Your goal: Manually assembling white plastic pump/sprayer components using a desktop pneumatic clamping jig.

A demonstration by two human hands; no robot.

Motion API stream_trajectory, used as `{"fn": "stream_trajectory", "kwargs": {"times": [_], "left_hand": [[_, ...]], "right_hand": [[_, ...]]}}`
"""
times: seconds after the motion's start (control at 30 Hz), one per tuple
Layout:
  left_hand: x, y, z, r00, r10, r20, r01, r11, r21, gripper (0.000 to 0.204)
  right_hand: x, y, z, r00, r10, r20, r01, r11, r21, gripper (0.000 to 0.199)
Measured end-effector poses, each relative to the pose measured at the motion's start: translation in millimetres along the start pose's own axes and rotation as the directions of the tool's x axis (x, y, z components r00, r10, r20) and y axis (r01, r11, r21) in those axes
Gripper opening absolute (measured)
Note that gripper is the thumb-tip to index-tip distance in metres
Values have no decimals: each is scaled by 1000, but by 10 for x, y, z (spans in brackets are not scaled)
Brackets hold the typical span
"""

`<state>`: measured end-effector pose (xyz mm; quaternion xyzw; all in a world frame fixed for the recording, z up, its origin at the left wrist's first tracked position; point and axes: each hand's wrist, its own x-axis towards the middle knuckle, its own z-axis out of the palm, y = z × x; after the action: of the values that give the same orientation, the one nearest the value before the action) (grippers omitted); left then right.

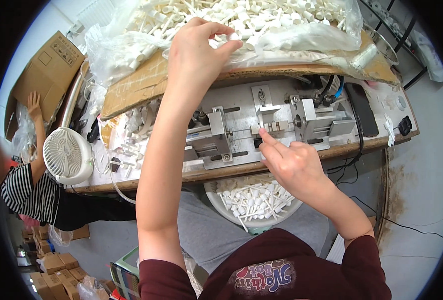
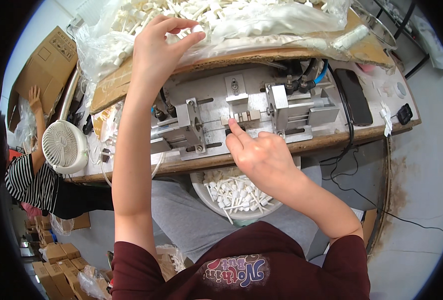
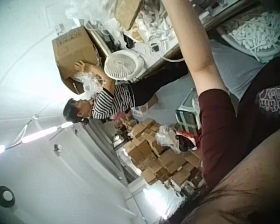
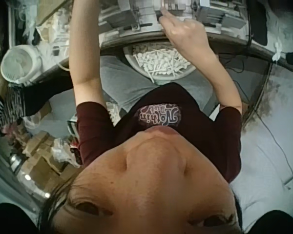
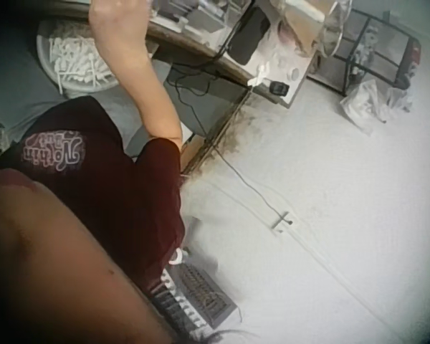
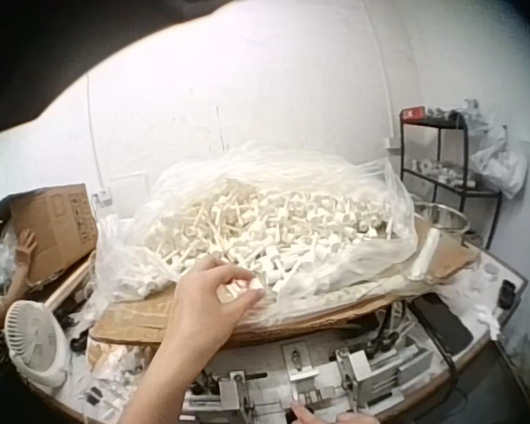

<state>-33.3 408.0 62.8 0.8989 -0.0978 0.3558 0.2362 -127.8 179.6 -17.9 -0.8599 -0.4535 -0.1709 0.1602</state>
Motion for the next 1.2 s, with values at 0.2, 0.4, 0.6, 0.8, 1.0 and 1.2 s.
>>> {"fn": "stream_trajectory", "kwargs": {"times": [0.2, 0.4, 0.6, 0.8, 1.0, 1.2], "left_hand": [[-518, 493, -393, 992, 103, -73, -115, 975, -192, 25], [-1186, 805, -371, 969, 243, 52, -238, 967, -92, 27], [-1644, 847, -134, 973, 107, 206, -107, 994, -10, 26], [-1699, 835, 51, 955, 93, 281, -130, 985, 116, 25], [-1640, 795, 60, 959, 60, 278, -71, 997, 32, 27], [-1627, 795, 35, 954, 51, 296, -53, 999, -2, 28]], "right_hand": [[297, 249, -477, 987, 92, -135, -48, 953, 300, 18], [1182, 980, -942, 850, 149, -505, -101, 987, 122, 13], [1345, 1390, -564, 982, 177, -62, -186, 967, -176, 33], [1331, 1409, -571, 983, 184, -16, -184, 983, -27, 29], [1347, 1340, -645, 984, 177, 24, -179, 982, 60, 25], [1391, 1325, -607, 962, 267, 62, -271, 960, 71, 23]]}}
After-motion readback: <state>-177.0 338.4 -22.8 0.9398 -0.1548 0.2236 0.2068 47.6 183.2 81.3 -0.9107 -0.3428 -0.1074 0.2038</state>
